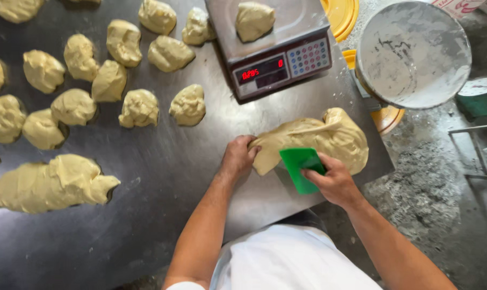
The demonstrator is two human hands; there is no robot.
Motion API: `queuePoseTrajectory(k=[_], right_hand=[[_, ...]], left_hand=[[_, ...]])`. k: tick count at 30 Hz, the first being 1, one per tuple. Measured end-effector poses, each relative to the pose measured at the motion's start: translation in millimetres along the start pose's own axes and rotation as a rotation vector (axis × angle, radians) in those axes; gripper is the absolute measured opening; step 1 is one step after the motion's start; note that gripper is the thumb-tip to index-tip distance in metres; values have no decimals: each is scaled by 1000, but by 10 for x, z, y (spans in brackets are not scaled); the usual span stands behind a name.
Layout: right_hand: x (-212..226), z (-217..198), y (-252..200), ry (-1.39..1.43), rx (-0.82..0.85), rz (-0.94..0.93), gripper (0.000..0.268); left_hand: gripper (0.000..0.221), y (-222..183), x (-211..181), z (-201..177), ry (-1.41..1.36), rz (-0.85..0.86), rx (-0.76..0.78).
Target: The person weighs portions of dough on a digital scale and uses a scraper to divide and shape the dough into pieces on a metal table.
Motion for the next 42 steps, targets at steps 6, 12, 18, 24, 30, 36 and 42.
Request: queuePoseTrajectory(k=[6, 12, 18, 24, 30, 36, 42], right_hand=[[199, 629, 74, -325, -144, 28, 37], [0, 1003, 413, -490, -161, -226, 45], [-713, 1302, 1113, -571, -188, -19, 49], [-126, 980, 993, -114, -23, -252, 34], [38, 196, 475, 62, 18, -65, 36], [-266, -375, 278, -27, -59, 136, 32], [-217, -623, -2, 65, -166, 36, 28]], left_hand=[[29, -364, 217, -173, -240, -93, -113], [21, -507, 341, -134, -258, -254, -116], [21, -477, 508, -147, -151, -278, -228], [39, 165, 160, -1091, -232, -100, -452], [35, 1733, -698, -1696, 107, 86, -753], [49, 2628, -727, -1542, 271, -56, -530], [36, 1287, -655, -1555, 178, -12, -404]])
Point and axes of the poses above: each hand's wrist, its own y-axis towards the middle knuckle, its own z-axis out of the palm, x = y × z, the point moved 9 cm from there along y, towards the middle knuckle, and after that the axes turned 13 degrees about y, right-handed, at the moved point
